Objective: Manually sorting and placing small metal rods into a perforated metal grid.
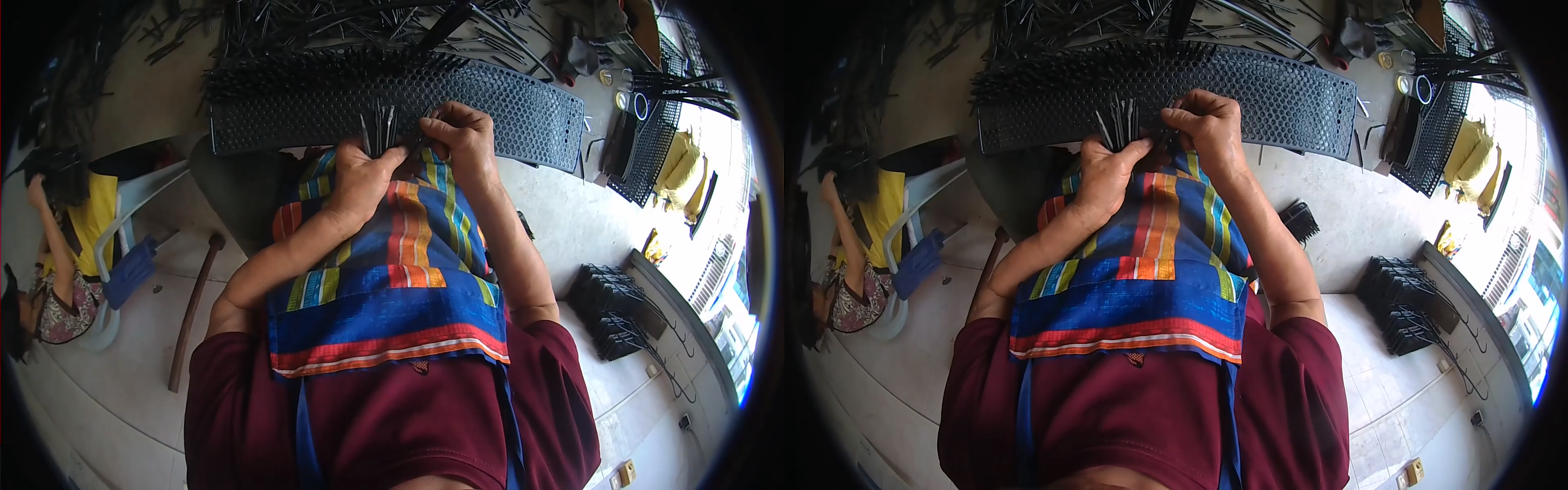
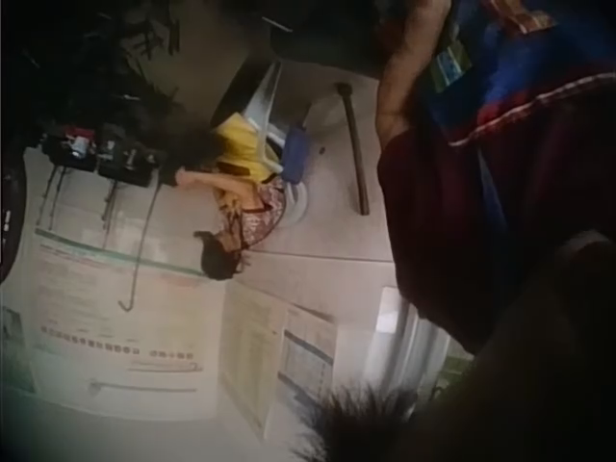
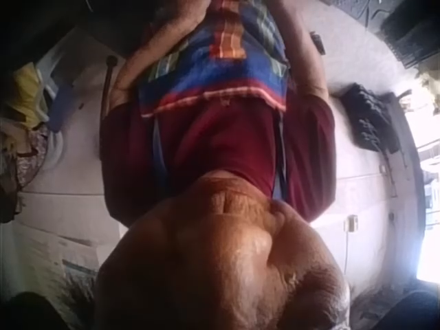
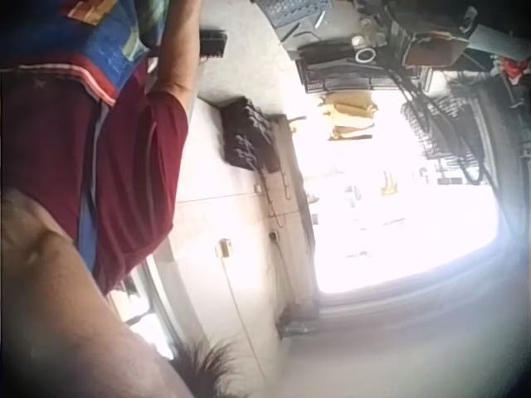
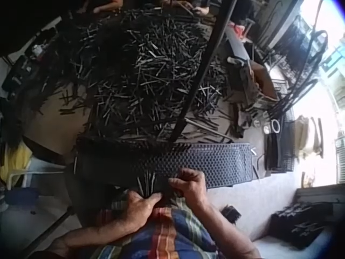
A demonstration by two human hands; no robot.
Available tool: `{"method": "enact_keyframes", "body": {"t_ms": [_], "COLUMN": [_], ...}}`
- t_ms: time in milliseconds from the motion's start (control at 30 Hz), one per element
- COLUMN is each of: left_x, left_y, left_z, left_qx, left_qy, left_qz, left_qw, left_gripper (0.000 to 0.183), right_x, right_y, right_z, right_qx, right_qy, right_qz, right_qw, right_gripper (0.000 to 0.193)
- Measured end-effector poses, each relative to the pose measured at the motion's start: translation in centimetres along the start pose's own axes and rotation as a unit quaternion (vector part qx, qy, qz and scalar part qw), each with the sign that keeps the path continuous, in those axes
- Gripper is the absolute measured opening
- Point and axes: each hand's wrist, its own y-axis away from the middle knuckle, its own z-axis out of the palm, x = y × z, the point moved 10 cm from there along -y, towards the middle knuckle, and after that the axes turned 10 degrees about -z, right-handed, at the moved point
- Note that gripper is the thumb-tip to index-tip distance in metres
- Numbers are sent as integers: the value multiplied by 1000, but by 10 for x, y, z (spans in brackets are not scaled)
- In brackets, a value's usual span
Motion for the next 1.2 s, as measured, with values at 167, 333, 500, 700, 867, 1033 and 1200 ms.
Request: {"method": "enact_keyframes", "body": {"t_ms": [167,333,500,700,867,1033,1200], "left_x": [12,1,20,-15,-16,-8,-12], "left_y": [3,0,-1,0,2,2,3], "left_z": [8,2,-17,-7,1,1,5], "left_qx": [-25,-17,36,-16,-4,-6,-12], "left_qy": [-37,1,52,138,155,134,149], "left_qz": [0,-20,-30,-210,-224,-222,-226], "left_qw": [999,1000,998,968,962,966,963], "left_gripper": [12,11,12,10,10,10,6], "right_x": [-10,1,-1,-48,-92,-94,-101], "right_y": [1,-8,1,-7,-23,-26,-32], "right_z": [2,8,-15,-51,-34,-20,5], "right_qx": [5,-83,12,166,130,97,64], "right_qy": [9,20,3,-5,156,236,358], "right_qz": [-26,11,-5,-193,-397,-410,-412], "right_qw": [1000,996,1000,967,895,876,835], "right_gripper": [11,10,7,6,9,13,14]}}
